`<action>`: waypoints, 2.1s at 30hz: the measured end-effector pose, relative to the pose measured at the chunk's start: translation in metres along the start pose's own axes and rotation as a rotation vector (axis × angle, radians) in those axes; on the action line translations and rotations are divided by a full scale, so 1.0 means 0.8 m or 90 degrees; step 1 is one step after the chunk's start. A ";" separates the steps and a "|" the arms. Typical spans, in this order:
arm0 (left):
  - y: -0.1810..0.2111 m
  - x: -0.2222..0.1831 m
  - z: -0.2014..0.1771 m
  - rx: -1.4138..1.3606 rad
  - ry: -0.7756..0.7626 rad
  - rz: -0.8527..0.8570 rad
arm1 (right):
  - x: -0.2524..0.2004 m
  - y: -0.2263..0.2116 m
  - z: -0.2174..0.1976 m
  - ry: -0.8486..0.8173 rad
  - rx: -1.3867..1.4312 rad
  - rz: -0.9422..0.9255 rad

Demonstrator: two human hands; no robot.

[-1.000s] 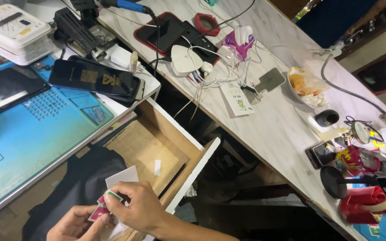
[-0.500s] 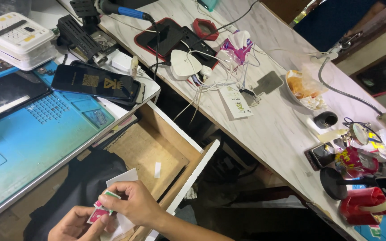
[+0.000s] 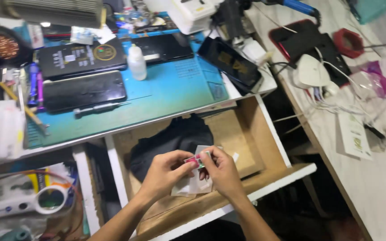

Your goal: Replacing a screen protector on a smartphone at a repair bench

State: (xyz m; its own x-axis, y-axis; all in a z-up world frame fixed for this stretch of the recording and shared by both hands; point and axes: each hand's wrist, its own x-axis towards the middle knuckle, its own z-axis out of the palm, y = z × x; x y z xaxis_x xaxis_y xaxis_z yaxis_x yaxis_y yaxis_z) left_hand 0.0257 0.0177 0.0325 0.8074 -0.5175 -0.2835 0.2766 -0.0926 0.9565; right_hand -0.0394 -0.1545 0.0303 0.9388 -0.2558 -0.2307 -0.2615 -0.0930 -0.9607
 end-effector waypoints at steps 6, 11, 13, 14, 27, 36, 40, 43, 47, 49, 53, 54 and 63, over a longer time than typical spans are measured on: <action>0.013 0.000 -0.011 0.018 -0.017 0.030 | 0.004 -0.022 0.009 -0.052 0.017 0.024; 0.006 0.001 -0.016 0.078 -0.022 0.047 | 0.005 -0.016 0.015 -0.057 -0.075 0.021; 0.000 0.003 -0.017 0.057 -0.052 0.046 | 0.008 -0.004 0.011 -0.014 -0.147 -0.032; 0.004 0.000 -0.019 0.056 -0.050 0.046 | 0.008 -0.010 0.012 -0.016 -0.148 -0.033; -0.023 0.011 0.012 0.003 -0.071 -0.050 | -0.046 -0.005 -0.113 0.327 0.050 -0.139; -0.010 0.006 0.005 0.066 -0.101 -0.051 | -0.034 0.000 -0.082 0.006 -0.054 0.027; 0.002 0.001 -0.004 0.037 -0.126 -0.005 | 0.006 -0.048 -0.022 -0.239 -0.281 0.038; 0.014 0.001 -0.025 0.015 -0.083 0.022 | 0.029 -0.049 -0.008 -0.259 -0.275 -0.089; 0.018 0.002 -0.047 0.103 -0.026 0.103 | 0.050 -0.047 0.015 -0.296 -0.266 -0.121; 0.022 0.001 -0.056 0.103 -0.065 0.125 | 0.055 -0.041 0.029 -0.260 -0.161 -0.103; 0.025 -0.001 -0.069 0.110 -0.096 0.125 | 0.058 -0.010 0.035 -0.253 -0.109 -0.106; 0.024 0.002 -0.070 0.107 -0.133 0.131 | 0.057 -0.007 0.035 -0.248 -0.088 -0.100; 0.009 0.000 -0.044 0.047 -0.099 0.290 | 0.044 0.019 0.042 -0.111 -0.038 -0.094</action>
State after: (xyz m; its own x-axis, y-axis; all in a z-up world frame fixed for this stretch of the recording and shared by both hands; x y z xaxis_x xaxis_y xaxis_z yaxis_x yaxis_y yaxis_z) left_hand 0.0463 0.0471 0.0370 0.7484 -0.6404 0.1726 -0.1289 0.1148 0.9850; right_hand -0.0026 -0.1329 0.0024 0.9910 -0.0657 -0.1170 -0.1268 -0.1754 -0.9763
